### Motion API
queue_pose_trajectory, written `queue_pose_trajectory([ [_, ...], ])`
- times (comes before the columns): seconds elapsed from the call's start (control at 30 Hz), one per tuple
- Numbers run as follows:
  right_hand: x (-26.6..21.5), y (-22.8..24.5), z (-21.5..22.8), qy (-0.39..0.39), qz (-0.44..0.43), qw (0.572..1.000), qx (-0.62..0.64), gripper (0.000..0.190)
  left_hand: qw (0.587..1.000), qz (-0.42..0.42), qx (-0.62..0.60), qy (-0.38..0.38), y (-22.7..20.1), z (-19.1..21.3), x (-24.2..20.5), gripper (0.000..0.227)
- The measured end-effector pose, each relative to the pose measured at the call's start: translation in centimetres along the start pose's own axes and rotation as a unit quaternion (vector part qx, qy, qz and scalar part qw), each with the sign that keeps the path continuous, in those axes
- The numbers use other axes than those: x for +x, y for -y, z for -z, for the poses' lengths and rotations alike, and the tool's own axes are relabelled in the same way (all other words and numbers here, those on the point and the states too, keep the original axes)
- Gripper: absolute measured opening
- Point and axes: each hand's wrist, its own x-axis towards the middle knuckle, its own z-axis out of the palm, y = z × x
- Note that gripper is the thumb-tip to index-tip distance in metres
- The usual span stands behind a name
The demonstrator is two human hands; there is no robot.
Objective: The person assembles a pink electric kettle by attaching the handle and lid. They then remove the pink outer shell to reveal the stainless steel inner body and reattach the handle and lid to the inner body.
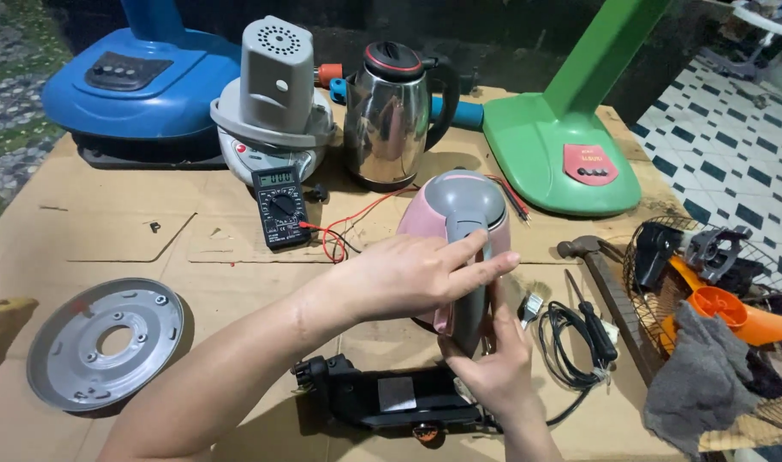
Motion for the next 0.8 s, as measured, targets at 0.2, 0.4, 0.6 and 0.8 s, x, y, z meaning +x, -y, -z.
queue_pose_trajectory([
  [0.2, -0.9, -1.5, 0.3, 0.029, 0.035, 0.999, 0.022, 0.107, 0.998, -0.009, -0.053, 0.021, -0.3, 1.2, -0.2, 0.101],
  [0.4, -1.1, -4.3, 1.2, -0.015, 0.047, 0.996, 0.067, 0.09, 0.968, 0.075, -0.2, -0.132, 0.8, -1.1, -2.6, 0.087],
  [0.6, -1.9, -5.3, 0.9, -0.041, 0.0, 0.999, 0.034, 0.092, 0.578, 0.488, -0.604, -0.25, -5.6, -6.0, -1.0, 0.041],
  [0.8, -3.0, -4.0, 0.8, 0.003, 0.001, 0.995, 0.096, 0.101, 0.437, 0.503, -0.706, -0.241, -8.5, -4.0, 0.9, 0.056],
])
